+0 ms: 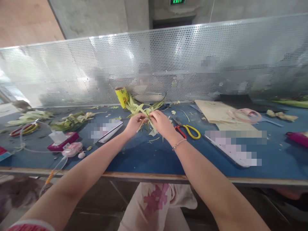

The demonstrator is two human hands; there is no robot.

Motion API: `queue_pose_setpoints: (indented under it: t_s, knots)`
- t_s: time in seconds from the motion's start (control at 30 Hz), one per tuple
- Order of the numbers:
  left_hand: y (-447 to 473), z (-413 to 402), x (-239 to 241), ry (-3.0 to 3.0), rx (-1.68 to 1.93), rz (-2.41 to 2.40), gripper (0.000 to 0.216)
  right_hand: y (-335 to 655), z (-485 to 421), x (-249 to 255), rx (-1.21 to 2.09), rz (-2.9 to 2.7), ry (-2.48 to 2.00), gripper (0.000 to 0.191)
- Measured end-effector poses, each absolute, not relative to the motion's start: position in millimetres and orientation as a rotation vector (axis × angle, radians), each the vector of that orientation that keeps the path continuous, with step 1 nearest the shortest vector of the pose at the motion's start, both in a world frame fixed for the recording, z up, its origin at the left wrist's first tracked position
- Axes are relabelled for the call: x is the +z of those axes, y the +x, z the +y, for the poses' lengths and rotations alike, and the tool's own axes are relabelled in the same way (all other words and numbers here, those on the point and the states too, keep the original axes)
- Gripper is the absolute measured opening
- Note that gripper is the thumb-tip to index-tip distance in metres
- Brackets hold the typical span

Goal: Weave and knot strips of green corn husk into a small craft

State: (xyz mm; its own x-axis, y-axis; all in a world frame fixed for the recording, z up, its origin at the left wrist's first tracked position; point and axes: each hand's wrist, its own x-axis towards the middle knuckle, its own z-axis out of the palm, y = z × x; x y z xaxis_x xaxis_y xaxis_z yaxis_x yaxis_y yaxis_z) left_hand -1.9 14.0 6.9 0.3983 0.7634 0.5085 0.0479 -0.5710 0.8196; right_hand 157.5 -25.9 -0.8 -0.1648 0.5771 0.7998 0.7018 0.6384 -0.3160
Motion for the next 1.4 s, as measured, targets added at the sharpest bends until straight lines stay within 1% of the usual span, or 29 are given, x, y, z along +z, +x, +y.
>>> queue_pose_setpoints:
  t_s: [0.1,0.27,0.33,0.47,0.53,0.7,0.93,1.2,1.4]
  knots:
    - [-1.1,13.8,5.4,1.841,1.243,0.728,0.016,156.7,-29.2,1.1,-0.129,-1.844,-1.055,0.010]
    - [-0.8,7.7,7.0,1.853,1.278,0.787,0.006,150.7,-29.6,-0.4,-0.040,-1.833,-1.149,0.010]
    - [1.5,3.1,7.3,1.784,1.254,0.786,0.006,148.4,-27.2,-3.4,-0.037,-1.817,-1.202,0.010]
    - [8.2,-5.0,5.6,1.575,1.153,0.653,0.021,146.5,-24.4,-7.5,-0.023,-1.807,-1.186,0.010]
    - [9.9,-6.0,4.6,1.545,1.147,0.656,0.025,146.0,-25.6,-7.1,0.014,-1.809,-1.169,0.011]
    - [6.7,-0.8,3.0,1.607,1.179,0.715,0.014,145.1,-29.6,-2.0,0.098,-1.770,-1.215,0.013]
    - [5.7,1.2,4.9,1.579,1.114,0.691,0.022,148.3,-28.8,2.3,0.194,-1.775,-1.270,0.014]
    - [5.6,7.2,2.8,1.507,1.132,0.751,0.014,148.6,-30.5,6.3,0.234,-1.797,-1.317,0.016]
    - [4.7,8.3,0.2,1.574,1.153,0.727,0.015,151.9,-29.7,4.5,0.233,-1.825,-1.313,0.017]
